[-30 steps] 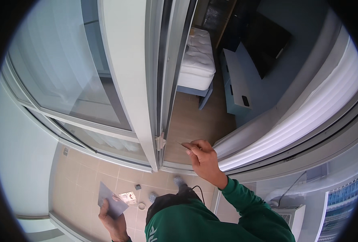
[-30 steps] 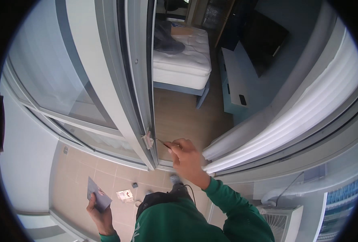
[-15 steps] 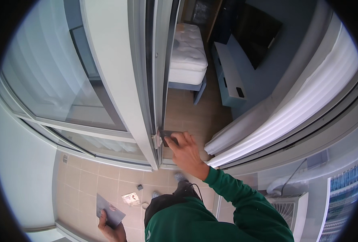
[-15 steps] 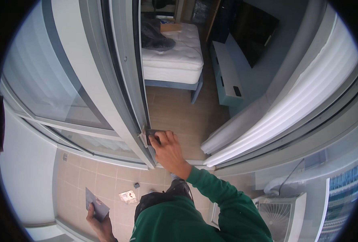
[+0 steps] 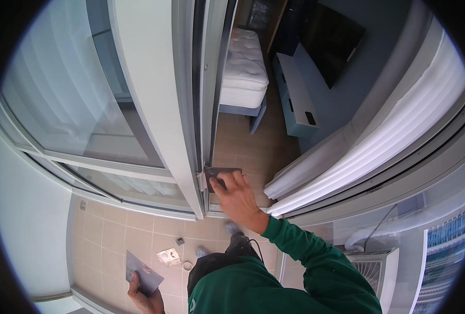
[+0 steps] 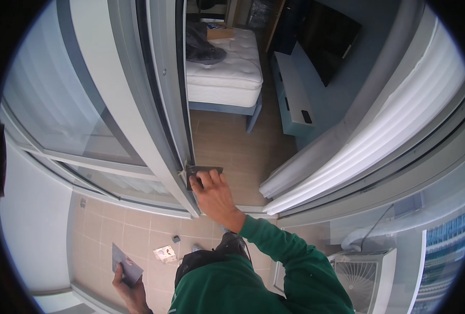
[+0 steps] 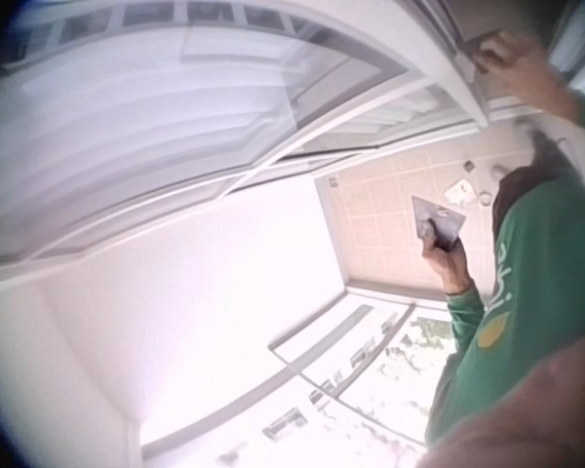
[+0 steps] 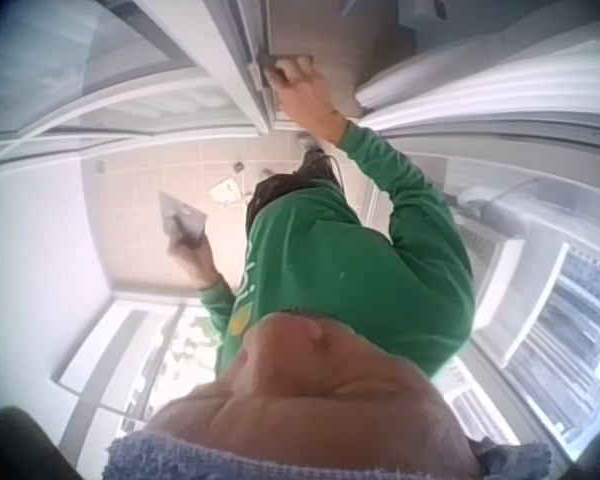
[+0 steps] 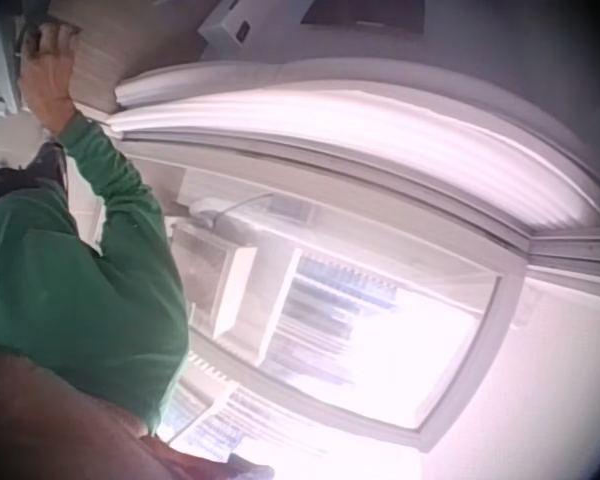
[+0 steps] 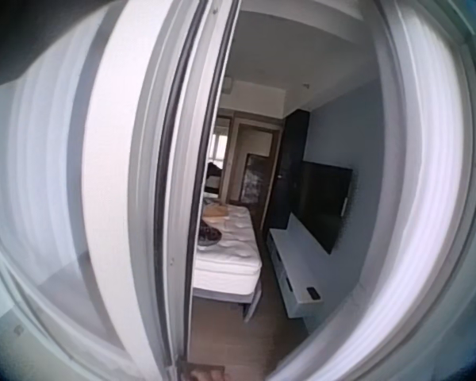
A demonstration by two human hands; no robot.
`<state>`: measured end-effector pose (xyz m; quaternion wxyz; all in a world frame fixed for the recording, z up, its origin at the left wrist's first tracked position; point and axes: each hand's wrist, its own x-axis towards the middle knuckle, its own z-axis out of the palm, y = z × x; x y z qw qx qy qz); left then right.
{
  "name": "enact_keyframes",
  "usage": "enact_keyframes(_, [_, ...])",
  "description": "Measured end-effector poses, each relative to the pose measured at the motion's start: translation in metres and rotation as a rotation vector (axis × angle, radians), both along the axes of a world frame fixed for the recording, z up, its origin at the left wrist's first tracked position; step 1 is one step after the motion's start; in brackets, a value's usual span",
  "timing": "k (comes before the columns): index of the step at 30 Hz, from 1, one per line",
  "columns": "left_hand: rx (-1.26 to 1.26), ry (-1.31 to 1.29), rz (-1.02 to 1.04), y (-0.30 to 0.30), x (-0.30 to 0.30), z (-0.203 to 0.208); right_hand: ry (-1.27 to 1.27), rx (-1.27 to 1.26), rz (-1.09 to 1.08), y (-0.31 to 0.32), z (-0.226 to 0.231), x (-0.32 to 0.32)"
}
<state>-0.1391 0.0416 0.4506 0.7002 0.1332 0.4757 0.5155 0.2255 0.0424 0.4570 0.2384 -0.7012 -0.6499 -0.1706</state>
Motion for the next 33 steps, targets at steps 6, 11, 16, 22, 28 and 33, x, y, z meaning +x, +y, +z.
enact_keyframes(6, [-0.019,0.009,0.034,-0.002,0.002,0.001,-0.026,-0.02,0.011,-0.004,0.002,-0.006])
enact_keyframes(11, [-0.024,-0.024,0.016,-0.002,0.0,-0.006,-0.021,-0.026,0.033,-0.011,0.002,-0.008])
enact_keyframes(16, [-0.031,-0.049,0.016,-0.002,0.002,-0.004,0.035,-0.025,0.062,-0.021,0.011,-0.009])
enact_keyframes(22, [0.035,-0.16,-0.046,0.005,0.012,-0.002,0.415,0.023,0.22,-0.06,0.053,-0.04])
enact_keyframes(28, [-0.054,-0.327,-0.184,0.011,0.053,0.019,0.779,0.045,0.529,-0.091,0.073,-0.101])
enact_keyframes(33, [0.104,-0.293,-0.283,0.012,0.084,0.049,0.552,0.133,0.415,-0.099,0.065,-0.124])
